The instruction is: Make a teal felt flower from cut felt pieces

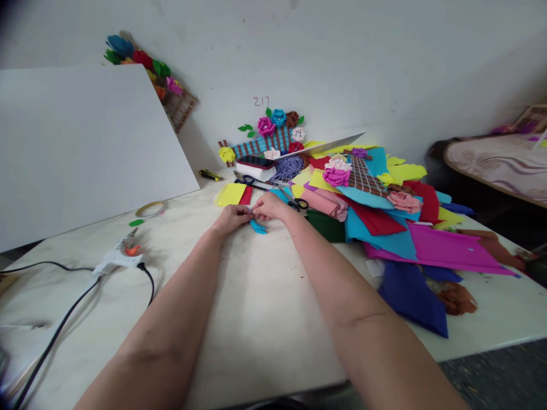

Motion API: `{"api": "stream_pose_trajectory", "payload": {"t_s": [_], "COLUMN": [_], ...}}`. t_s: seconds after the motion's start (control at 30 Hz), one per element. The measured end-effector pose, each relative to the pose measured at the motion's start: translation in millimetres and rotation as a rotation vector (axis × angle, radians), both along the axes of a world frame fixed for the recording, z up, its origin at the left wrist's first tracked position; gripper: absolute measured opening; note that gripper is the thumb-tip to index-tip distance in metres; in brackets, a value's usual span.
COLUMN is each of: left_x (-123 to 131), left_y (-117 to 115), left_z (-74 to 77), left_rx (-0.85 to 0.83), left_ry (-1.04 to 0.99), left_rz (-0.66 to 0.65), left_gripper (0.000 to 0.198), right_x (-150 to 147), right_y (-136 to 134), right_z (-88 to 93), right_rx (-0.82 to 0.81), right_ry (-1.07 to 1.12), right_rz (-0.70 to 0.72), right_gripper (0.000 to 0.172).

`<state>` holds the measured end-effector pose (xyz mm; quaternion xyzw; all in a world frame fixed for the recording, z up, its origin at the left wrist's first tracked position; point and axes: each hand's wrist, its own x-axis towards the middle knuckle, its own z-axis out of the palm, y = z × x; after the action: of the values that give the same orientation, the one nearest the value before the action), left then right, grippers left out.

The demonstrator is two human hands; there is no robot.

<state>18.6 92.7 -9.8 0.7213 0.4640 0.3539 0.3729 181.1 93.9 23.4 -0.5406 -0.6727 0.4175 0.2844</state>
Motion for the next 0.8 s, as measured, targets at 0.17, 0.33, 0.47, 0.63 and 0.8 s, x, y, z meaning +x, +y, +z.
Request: {"api": "stream_pose_trajectory", "payload": {"t_s": [0.17, 0.33, 0.47, 0.63, 0.8], "left_x": [0.3, 1.1, 0.5, -0.5, -0.3], "left_y": [0.1, -0.5, -0.1, 1.6, 1.4], "left_z": [-0.7, 0.8, 0.3, -1.5, -1.1], "left_rx": [0.015, 0.043, 0.034, 0.015, 0.000], "left_ry": [-0.005, 0.004, 0.014, 0.004, -0.020], "left_rz": [-0.005, 0.010, 0.023, 0.018, 0.022], "left_gripper": [0.022, 0.022, 0.023, 0.022, 0.023], "right_x": [0.5, -4.4, -7.9, -7.0, -6.3], "right_y": [2.6, -2.9, -3.5, -1.6, 0.7], "right_z": [0.7, 2.3, 1.3, -1.3, -5.6], "right_rx": [0.026, 0.002, 0.032, 0.023, 0.029], "right_ry": [-0.033, -0.039, -0.042, -0.032, -0.017], "right_rz": [-0.004, 0.011, -0.022, 0.006, 0.006], "right_gripper": [0.008, 0.013, 0.018, 0.019, 0.021]}}
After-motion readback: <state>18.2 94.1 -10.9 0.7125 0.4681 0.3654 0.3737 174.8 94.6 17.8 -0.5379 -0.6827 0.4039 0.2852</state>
